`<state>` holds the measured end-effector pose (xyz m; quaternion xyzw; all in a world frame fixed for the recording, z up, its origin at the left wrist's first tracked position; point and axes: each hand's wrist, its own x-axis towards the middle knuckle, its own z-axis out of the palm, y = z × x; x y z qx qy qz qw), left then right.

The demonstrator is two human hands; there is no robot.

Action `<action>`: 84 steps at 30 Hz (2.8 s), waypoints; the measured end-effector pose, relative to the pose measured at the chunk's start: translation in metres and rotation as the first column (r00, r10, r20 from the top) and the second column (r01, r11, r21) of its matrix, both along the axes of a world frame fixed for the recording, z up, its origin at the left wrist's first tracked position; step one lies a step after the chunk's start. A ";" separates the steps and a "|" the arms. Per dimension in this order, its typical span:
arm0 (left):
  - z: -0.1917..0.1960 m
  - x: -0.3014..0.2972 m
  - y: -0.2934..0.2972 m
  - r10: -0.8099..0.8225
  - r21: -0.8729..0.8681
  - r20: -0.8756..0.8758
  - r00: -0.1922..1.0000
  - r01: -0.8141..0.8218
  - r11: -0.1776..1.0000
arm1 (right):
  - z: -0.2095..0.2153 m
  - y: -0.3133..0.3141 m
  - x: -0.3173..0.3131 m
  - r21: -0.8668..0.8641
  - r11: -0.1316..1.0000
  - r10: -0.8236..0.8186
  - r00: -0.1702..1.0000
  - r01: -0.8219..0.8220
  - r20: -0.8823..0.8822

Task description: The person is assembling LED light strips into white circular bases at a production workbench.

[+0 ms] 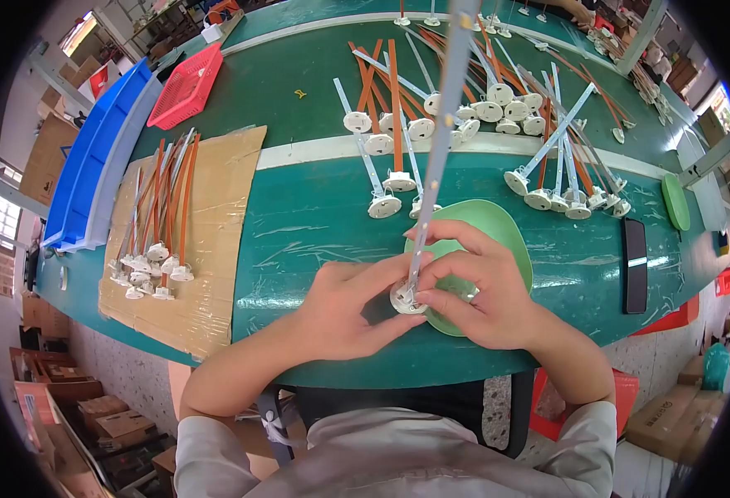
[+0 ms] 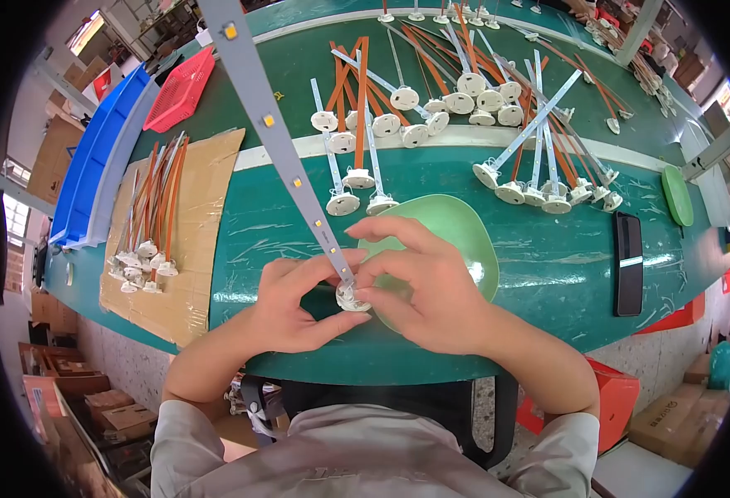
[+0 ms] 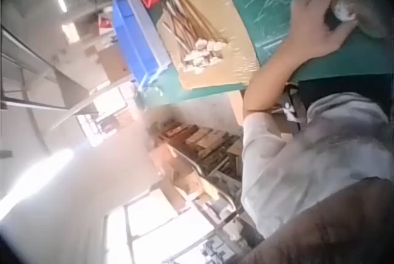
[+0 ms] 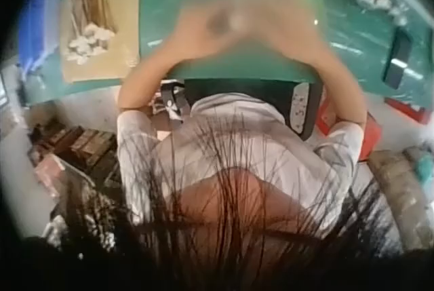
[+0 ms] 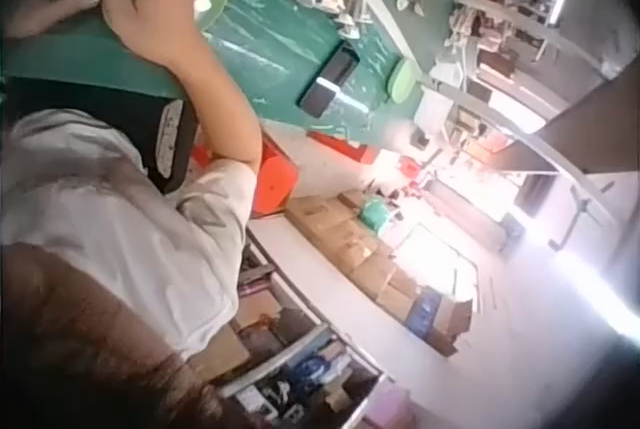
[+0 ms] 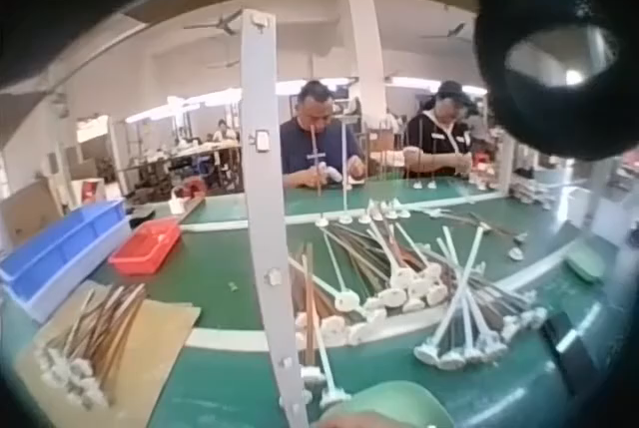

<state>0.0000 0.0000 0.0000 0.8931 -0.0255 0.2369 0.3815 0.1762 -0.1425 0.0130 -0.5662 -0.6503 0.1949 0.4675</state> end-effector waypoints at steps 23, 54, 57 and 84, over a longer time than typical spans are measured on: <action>-0.008 0.004 0.014 0.009 -0.869 0.003 1.000 -0.002 0.495 | -0.015 0.009 0.014 0.062 0.993 -0.119 0.916 0.103 0.382; -0.011 0.003 0.010 -0.002 -0.834 -0.036 0.999 -0.029 0.551 | 0.009 0.007 0.041 0.212 0.865 -0.494 0.694 0.456 0.524; -0.006 0.001 0.008 -0.030 -0.835 -0.028 0.999 -0.007 0.550 | -0.002 0.005 0.036 0.222 0.857 -0.489 0.597 0.465 0.637; -0.010 0.001 0.011 0.110 -0.492 -0.078 0.991 -0.134 0.860 | -0.008 0.001 0.008 -0.195 0.962 0.266 0.823 -0.192 0.502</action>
